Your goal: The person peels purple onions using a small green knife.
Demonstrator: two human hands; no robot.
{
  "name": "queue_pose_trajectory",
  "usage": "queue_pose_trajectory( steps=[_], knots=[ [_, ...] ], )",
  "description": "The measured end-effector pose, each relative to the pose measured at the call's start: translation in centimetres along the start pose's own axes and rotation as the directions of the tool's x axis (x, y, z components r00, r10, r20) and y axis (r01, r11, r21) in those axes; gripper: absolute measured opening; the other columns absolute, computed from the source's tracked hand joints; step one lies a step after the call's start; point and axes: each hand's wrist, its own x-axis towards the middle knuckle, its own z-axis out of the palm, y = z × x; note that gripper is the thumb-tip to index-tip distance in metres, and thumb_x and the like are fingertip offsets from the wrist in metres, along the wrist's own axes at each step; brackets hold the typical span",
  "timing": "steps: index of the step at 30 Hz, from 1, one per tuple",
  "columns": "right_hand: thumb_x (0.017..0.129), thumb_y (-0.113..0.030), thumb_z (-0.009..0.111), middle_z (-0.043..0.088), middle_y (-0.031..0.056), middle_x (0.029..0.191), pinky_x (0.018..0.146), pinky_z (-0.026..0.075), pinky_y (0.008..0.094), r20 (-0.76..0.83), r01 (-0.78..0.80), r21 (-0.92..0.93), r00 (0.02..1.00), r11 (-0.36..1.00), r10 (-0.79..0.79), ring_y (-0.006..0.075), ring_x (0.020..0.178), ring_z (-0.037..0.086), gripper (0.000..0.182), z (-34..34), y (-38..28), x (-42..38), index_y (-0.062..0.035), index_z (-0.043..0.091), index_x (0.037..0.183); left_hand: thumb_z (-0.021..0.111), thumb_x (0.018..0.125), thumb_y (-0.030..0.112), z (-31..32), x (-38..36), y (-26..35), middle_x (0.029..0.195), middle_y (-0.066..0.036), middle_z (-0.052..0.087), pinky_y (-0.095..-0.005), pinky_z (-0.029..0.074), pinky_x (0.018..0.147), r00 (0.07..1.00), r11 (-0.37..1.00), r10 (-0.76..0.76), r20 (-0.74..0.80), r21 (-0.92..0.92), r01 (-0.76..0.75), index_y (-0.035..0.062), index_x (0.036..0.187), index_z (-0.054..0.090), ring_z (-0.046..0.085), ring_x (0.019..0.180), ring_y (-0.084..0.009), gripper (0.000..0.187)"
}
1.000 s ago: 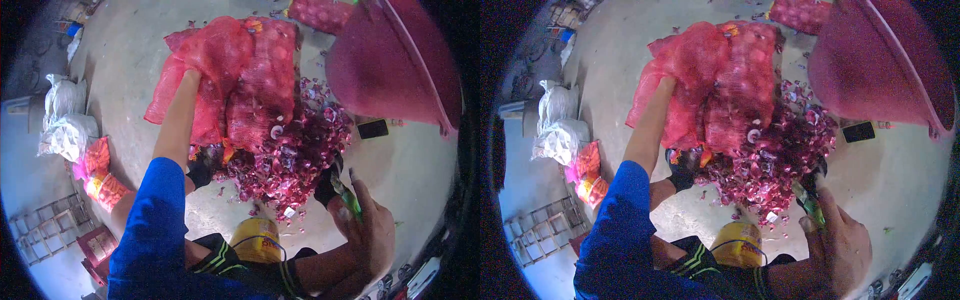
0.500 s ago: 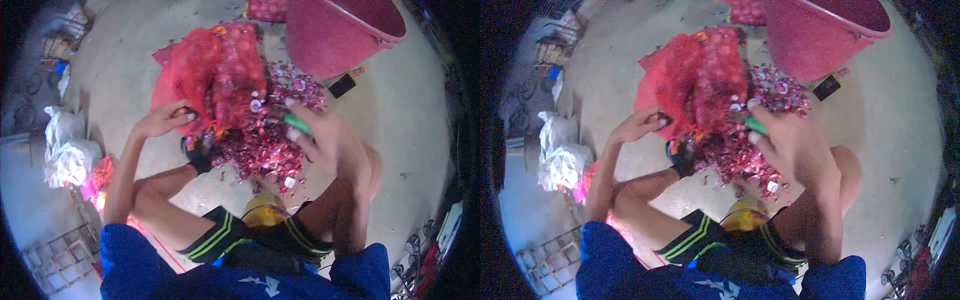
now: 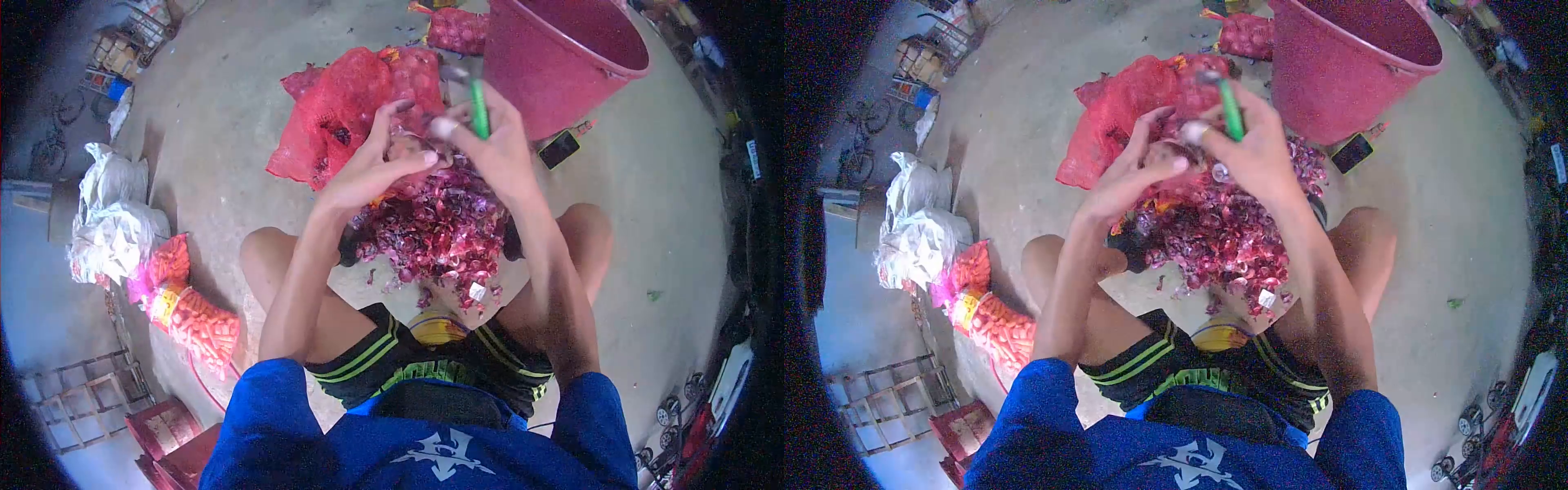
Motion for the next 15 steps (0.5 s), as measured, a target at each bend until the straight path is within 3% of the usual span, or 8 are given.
queue_pose_trajectory(
  steps=[1,2,4,5,6,8,11,15],
  knots=[
    [0.087,-0.006,0.080,0.071,0.0041,0.098,0.085,0.053,0.0289,-0.098,0.032,0.084,0.995,0.996,-0.023,0.0114,0.091,0.065,0.061,0.0,1.1,0.7,-0.0016,0.057,0.144,0.085,0.087,0.024,0.0,0.0,0.4,0.131,-0.014,0.058,-0.0386,0.048,0.108,0.998,1.000,-0.018,-0.057,-0.011,0.017,0.0093,0.162,0.020,0.060,0.123,-0.0218,0.099],
    [0.087,-0.006,0.080,0.071,0.0041,0.098,0.085,0.053,0.0289,-0.094,0.034,0.079,0.995,0.996,-0.027,0.0114,0.091,0.065,0.061,-0.5,2.0,1.3,-0.0016,0.057,0.144,0.085,0.087,0.024,-0.4,0.1,-0.2,0.131,-0.014,0.058,-0.0386,0.048,0.108,0.998,1.000,-0.012,-0.061,-0.015,0.011,0.0093,0.162,0.020,0.060,0.123,-0.0218,0.099],
    [0.085,-0.009,0.081,0.074,0.0089,0.107,0.092,0.054,0.0329,-0.126,0.055,0.059,0.991,0.997,-0.047,0.0144,0.098,0.067,0.053,-2.2,3.5,2.1,-0.0005,0.063,0.134,0.089,0.083,0.018,-1.1,0.2,-2.1,0.123,-0.012,0.062,-0.0385,0.048,0.107,0.959,0.908,0.272,-0.084,0.353,-0.227,0.0078,0.156,0.031,0.060,0.122,-0.0211,0.094],
    [0.090,-0.016,0.079,0.075,0.0132,0.110,0.093,0.053,0.0353,-0.097,0.086,-0.276,0.988,0.957,-0.117,0.0218,0.101,0.070,0.051,-2.9,3.9,2.0,0.0016,0.062,0.135,0.089,0.083,0.018,-1.3,0.0,-2.0,0.123,-0.012,0.062,-0.0385,0.048,0.107,0.958,0.910,0.272,-0.093,0.349,-0.225,0.0078,0.156,0.031,0.060,0.122,-0.0211,0.094],
    [0.090,-0.016,0.079,0.075,0.0132,0.110,0.093,0.053,0.0353,-0.088,0.088,-0.275,0.989,0.957,-0.116,0.0218,0.101,0.070,0.051,-3.3,4.4,1.8,0.0016,0.062,0.135,0.091,0.080,0.015,-1.6,-0.2,-1.9,0.121,-0.011,0.063,-0.0371,0.049,0.106,0.940,0.856,0.321,-0.115,0.459,-0.237,0.0062,0.150,0.039,0.061,0.120,-0.0203,0.088],
    [0.094,-0.023,0.073,0.074,0.0187,0.113,0.095,0.053,0.0383,0.067,0.145,-0.541,0.989,0.829,-0.129,0.0304,0.103,0.072,0.051,-2.9,3.4,1.1,0.0031,0.061,0.137,0.093,0.077,0.012,-2.0,-0.5,-1.4,0.120,-0.010,0.064,-0.0358,0.051,0.104,0.917,0.788,0.374,-0.139,0.569,-0.235,0.0046,0.144,0.047,0.062,0.118,-0.0196,0.082],
    [0.099,-0.020,0.064,0.072,0.0234,0.118,0.096,0.052,0.0421,0.146,0.227,-0.443,0.973,0.867,-0.180,0.0359,0.107,0.072,0.046,-2.3,2.8,0.4,0.0000,0.060,0.141,0.092,0.074,0.001,-1.2,-0.9,-0.6,0.121,-0.006,0.067,-0.0314,0.055,0.098,0.855,0.950,0.302,-0.423,0.055,-0.308,0.0022,0.131,0.060,0.067,0.107,-0.0153,0.065],
    [0.102,-0.015,0.057,0.072,0.0252,0.118,0.097,0.053,0.0435,0.285,0.214,-0.386,0.953,0.897,-0.105,0.0382,0.108,0.072,0.049,-2.0,0.0,-0.9,-0.0031,0.055,0.149,0.097,0.069,0.007,-2.3,-1.0,-1.8,0.116,-0.007,0.070,-0.0331,0.055,0.099,0.875,0.962,0.233,-0.425,-0.029,-0.270,0.0010,0.127,0.063,0.067,0.107,-0.0151,0.067]
  ],
)
